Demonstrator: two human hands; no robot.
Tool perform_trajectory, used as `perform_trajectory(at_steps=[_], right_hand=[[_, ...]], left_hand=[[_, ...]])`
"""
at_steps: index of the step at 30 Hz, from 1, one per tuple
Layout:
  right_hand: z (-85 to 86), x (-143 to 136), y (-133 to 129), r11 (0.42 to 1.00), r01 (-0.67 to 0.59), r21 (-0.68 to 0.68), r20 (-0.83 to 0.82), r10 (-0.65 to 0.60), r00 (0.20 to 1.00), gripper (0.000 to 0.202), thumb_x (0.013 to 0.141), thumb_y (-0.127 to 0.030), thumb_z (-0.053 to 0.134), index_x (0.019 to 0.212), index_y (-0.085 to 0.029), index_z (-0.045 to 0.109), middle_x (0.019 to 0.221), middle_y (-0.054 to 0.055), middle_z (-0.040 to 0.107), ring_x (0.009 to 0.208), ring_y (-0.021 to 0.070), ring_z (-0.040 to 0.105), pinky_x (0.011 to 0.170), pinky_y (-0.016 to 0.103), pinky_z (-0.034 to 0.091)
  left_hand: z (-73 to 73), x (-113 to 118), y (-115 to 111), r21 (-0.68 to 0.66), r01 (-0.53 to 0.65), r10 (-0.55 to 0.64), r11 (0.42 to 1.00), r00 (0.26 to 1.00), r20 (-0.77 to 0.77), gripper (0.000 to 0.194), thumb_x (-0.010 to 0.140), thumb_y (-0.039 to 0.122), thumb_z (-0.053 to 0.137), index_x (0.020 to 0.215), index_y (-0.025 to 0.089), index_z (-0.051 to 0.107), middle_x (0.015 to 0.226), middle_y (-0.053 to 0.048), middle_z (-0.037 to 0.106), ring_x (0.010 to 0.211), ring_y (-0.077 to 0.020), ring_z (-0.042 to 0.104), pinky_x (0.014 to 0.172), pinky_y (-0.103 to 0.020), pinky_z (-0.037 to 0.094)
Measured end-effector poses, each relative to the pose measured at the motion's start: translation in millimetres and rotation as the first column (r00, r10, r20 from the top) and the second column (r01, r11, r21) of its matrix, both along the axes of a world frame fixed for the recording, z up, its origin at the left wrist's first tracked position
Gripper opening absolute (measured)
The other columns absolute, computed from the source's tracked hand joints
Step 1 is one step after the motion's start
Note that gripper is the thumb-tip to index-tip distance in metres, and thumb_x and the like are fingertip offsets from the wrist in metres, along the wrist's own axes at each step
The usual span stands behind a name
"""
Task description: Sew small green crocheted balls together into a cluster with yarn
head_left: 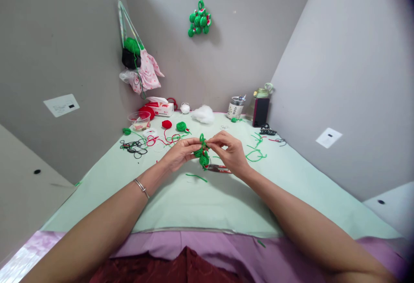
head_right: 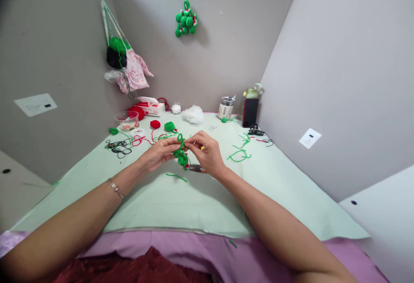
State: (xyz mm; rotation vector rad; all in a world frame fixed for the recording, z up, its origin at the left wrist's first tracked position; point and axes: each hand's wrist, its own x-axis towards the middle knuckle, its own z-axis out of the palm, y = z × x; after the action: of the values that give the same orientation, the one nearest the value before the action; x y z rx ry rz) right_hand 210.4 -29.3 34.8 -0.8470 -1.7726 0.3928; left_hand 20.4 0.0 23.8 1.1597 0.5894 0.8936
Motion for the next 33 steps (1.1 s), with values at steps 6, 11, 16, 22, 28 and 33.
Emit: perform_trajectory(at_steps=[6, 11, 16, 22, 28, 33], right_hand=[[-4.7, -3.9, 0.9, 1.000, -0.002, 0.006, 0.014, 0.002, 1.000, 0.010, 0.088, -0.027, 0.067, 0.086, -0.022, 0.075, 0.080, 0.004, 0.063, 0.069, 0.0154, 0.059, 0.063, 0.030, 0.049], [-7.3, -3.8, 4.0, 1.000, -0.005, -0.016, 0.024, 0.006, 1.000, 0.008, 0.088, -0.024, 0.067, 0.087, -0.021, 0.074, 0.081, 0.004, 0.063, 0.068, 0.0147, 0.059, 0.063, 0.029, 0.047], [-4.0, 0.4, 5.4, 0.998, 0.027, -0.056, 0.067, -0.024, 0.997, 0.013, 0.092, -0.027, 0.060, 0.086, -0.019, 0.068, 0.081, 0.003, 0.062, 0.066, 0.0127, 0.054, 0.063, 0.028, 0.045], [-6.8, -4.0, 2.5, 0.998, 0.070, -0.005, 0.079, -0.069, 0.994, 0.016, 0.091, -0.025, 0.060, 0.076, -0.019, 0.064, 0.073, 0.001, 0.058, 0.065, 0.0134, 0.052, 0.063, 0.028, 0.042], [-2.8, -5.4, 0.3, 0.995, 0.048, -0.090, 0.068, -0.042, 0.997, 0.021, 0.092, -0.036, 0.059, 0.081, -0.020, 0.066, 0.079, 0.003, 0.064, 0.072, 0.0153, 0.057, 0.067, 0.029, 0.046], [1.9, 2.4, 6.0, 0.962, -0.092, -0.257, -0.008, 0.093, 0.996, 0.030, 0.097, -0.042, 0.051, 0.105, -0.019, 0.068, 0.104, 0.007, 0.068, 0.087, 0.0164, 0.062, 0.076, 0.030, 0.052]], left_hand=[[-2.9, 1.9, 0.2, -0.014, -0.051, 0.051, 0.999, 0.999, 0.003, 0.028, 0.068, 0.028, 0.084, 0.089, 0.015, 0.073, 0.087, -0.003, 0.069, 0.079, -0.0116, 0.061, 0.077, -0.024, 0.045], [-3.4, 3.2, -1.1, -0.001, -0.067, 0.067, 0.998, 0.998, -0.019, 0.030, 0.069, 0.029, 0.083, 0.093, 0.015, 0.071, 0.089, -0.002, 0.068, 0.078, -0.0105, 0.060, 0.074, -0.023, 0.044], [-0.5, 0.4, -1.4, 0.010, -0.106, 0.106, 0.994, 0.994, 0.000, 0.032, 0.068, 0.029, 0.083, 0.090, 0.016, 0.065, 0.084, 0.000, 0.066, 0.078, -0.0112, 0.060, 0.074, -0.024, 0.045], [-1.1, 4.1, -5.8, -0.026, -0.116, 0.117, 0.993, 0.993, 0.030, 0.032, 0.069, 0.029, 0.083, 0.087, 0.016, 0.060, 0.078, 0.000, 0.065, 0.071, -0.0107, 0.060, 0.071, -0.025, 0.048], [-0.9, 7.5, -7.7, -0.036, -0.110, 0.112, 0.993, 0.993, 0.044, 0.030, 0.070, 0.032, 0.082, 0.089, 0.015, 0.066, 0.083, -0.001, 0.066, 0.074, -0.0111, 0.061, 0.071, -0.024, 0.047], [1.1, 4.0, -6.1, 0.007, -0.080, 0.081, 0.997, 0.996, -0.040, 0.033, 0.072, 0.033, 0.080, 0.097, 0.014, 0.070, 0.089, -0.004, 0.068, 0.079, -0.0126, 0.061, 0.074, -0.026, 0.046]])
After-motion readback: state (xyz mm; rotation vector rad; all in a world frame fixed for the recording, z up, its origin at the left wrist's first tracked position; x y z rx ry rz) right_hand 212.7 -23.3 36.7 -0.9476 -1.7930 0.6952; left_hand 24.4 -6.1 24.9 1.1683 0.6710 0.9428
